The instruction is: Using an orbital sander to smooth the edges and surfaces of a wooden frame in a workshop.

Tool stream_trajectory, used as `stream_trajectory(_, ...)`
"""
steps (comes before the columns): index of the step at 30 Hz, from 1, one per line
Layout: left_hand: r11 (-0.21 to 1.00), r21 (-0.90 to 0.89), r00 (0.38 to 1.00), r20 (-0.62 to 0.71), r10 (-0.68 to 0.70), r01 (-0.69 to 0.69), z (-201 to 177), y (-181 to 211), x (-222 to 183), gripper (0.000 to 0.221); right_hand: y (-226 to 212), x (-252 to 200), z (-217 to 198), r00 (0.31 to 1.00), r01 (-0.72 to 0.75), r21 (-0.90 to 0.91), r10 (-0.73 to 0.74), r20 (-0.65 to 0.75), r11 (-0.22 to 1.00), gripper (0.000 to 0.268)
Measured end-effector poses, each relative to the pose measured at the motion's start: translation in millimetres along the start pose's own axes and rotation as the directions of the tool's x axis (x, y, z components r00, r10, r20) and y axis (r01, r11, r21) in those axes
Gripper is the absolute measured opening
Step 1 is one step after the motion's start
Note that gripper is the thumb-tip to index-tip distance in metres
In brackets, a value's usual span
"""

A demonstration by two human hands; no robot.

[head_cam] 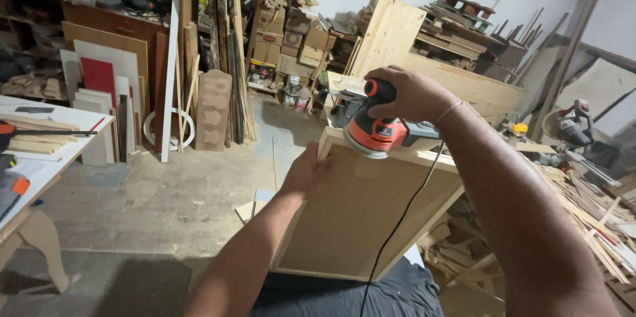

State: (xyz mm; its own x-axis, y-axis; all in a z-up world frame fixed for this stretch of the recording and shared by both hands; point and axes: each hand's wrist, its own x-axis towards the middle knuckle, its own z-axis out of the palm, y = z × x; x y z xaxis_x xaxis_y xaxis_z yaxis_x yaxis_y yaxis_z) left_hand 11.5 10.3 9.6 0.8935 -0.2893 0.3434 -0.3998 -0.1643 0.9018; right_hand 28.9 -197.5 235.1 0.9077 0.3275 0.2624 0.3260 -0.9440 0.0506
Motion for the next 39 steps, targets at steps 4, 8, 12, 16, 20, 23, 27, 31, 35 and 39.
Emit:
stream_trajectory(4,1.000,-0.006,1.000,0.005,0.006,-0.006,6,-13,5,0.052,-17,3,-2,1.000,0.008,-0.021,-0.008,0.004,1.000,0.080)
stream_trajectory(8,1.000,-0.024,1.000,-0.002,0.005,-0.005,4,-6,3,0.051,-28,10,-2,0.999,0.033,0.015,-0.033,0.000,0.999,0.080)
stream_trajectory(12,0.998,-0.002,0.998,-0.008,-0.061,0.061,7,-10,5,0.043,-30,20,4,0.998,0.061,0.016,-0.061,-0.011,0.998,0.082)
stream_trajectory(16,0.996,0.016,0.996,-0.027,-0.086,0.087,6,5,-2,0.039,-41,23,5,0.998,0.058,0.006,-0.057,-0.024,0.998,0.080)
stream_trajectory(20,0.998,0.034,0.997,-0.060,-0.051,0.053,11,-4,-3,0.035,-54,22,5,0.995,0.098,0.035,-0.097,-0.032,0.995,0.082)
stream_trajectory(23,0.998,0.051,0.997,-0.074,-0.024,0.028,12,0,-10,0.032,-57,13,3,0.993,0.109,0.038,-0.107,-0.046,0.993,0.082)
stream_trajectory(27,1.000,-0.007,0.998,-0.053,-0.015,0.015,12,3,-18,0.033,-59,-2,-5,0.996,0.083,0.035,-0.082,-0.022,0.996,0.081)
stream_trajectory(31,1.000,0.024,0.998,-0.061,0.007,-0.005,11,0,-24,0.036,-52,-18,-10,0.997,0.068,0.018,-0.067,-0.024,0.998,0.082)
stream_trajectory(35,0.999,0.014,0.999,-0.012,0.052,-0.052,11,-11,-20,0.037,-42,-36,-17,1.000,0.023,0.000,-0.023,-0.001,1.000,0.081)
stream_trajectory(39,0.997,0.018,0.997,-0.019,0.069,-0.069,9,-9,-23,0.044,-29,-51,-21,1.000,-0.022,-0.007,0.022,0.017,1.000,0.082)
